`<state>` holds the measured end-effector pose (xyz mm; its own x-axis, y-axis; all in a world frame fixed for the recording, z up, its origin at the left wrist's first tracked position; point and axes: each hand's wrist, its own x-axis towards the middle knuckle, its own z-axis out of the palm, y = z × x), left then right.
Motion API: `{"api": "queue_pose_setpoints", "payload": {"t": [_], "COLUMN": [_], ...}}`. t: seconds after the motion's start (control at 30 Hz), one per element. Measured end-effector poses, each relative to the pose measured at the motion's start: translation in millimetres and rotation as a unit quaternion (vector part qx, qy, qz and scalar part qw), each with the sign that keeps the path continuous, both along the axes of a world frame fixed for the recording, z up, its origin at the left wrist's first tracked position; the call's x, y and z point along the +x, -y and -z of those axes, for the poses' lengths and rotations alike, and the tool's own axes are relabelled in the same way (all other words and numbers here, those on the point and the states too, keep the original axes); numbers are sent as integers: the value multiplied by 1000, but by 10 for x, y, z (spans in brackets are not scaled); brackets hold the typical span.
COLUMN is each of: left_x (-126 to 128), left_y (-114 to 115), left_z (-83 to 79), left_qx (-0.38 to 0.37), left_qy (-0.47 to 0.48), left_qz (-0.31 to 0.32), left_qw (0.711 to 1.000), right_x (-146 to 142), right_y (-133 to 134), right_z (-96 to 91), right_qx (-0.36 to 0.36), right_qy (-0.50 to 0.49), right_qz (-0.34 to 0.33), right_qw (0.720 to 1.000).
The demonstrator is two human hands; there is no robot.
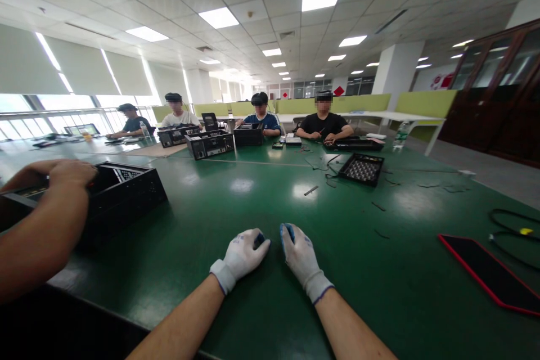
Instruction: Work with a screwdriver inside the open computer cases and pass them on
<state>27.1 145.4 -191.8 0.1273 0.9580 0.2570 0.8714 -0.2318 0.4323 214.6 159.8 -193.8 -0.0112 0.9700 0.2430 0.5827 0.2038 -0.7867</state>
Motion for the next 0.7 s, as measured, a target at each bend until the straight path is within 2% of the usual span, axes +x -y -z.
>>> {"api": "queue_pose_setpoints", "payload": {"t": [0.7], "left_x": [-7], "left_y": [-4], "left_z": [32], "left_qx": [6], "left_qy": [-3], "left_qz": [4], "left_qw": [1000], "right_x": [-4], "right_y": [17], "right_z": [-17], "right_qx": [14], "right_qy": [9], "right_qz": [-3], "right_qw": [1000]}}
